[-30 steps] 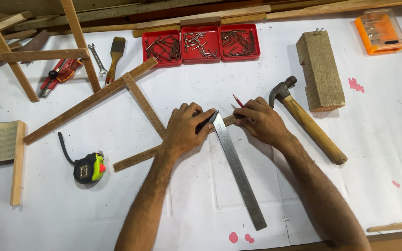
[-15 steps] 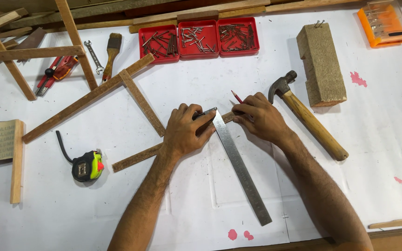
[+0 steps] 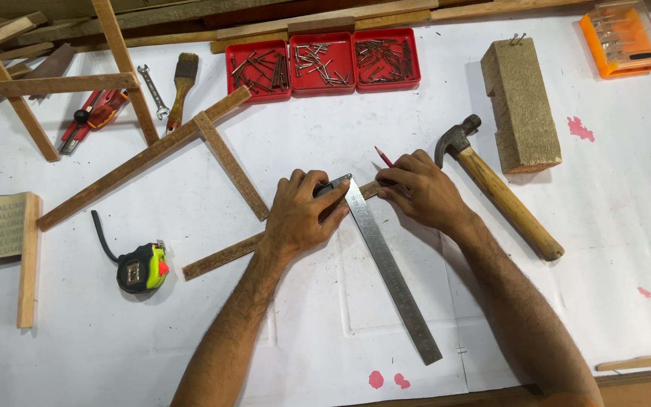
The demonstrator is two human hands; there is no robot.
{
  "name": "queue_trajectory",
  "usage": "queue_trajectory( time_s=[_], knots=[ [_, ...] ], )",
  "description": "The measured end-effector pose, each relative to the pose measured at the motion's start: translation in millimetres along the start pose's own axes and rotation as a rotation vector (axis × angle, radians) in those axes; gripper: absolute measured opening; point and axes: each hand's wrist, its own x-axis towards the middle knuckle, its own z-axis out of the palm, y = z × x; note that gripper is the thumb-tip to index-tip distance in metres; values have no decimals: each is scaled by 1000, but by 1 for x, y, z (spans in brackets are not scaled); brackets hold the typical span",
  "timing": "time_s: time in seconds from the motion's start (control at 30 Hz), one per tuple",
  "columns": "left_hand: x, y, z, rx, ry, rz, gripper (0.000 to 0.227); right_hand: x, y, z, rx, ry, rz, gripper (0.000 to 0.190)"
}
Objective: The person aligns thin wooden strips on a workbench and hammers nails to join them into a small frame structure. They then use a tape measure to take measurements, mark a strip with a pencil, check alignment with a try square, and reposition the assembled frame while continuing to fit pieces together.
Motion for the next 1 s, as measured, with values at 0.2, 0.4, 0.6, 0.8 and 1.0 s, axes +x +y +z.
queue_trajectory(
  time_s=[0.2,0.4,0.6,0.8,1.0],
  knots=[
    [-1,-1,1,9,3,7,44,0,0,0,-5,2,-4,33],
    [-1,0,0,16,17,16,43,1,-4,-3,5,-11,20,34],
    [1,3,-2,7,7,3,42,-1,-2,-2,108,9,5,37],
    [23,29,-29,107,-243,-153,41,-6,-24,-4,608,-2,243,36],
    [41,41,-18,287,-409,-180,19,-8,-45,5,661,172,574,26]
  ],
)
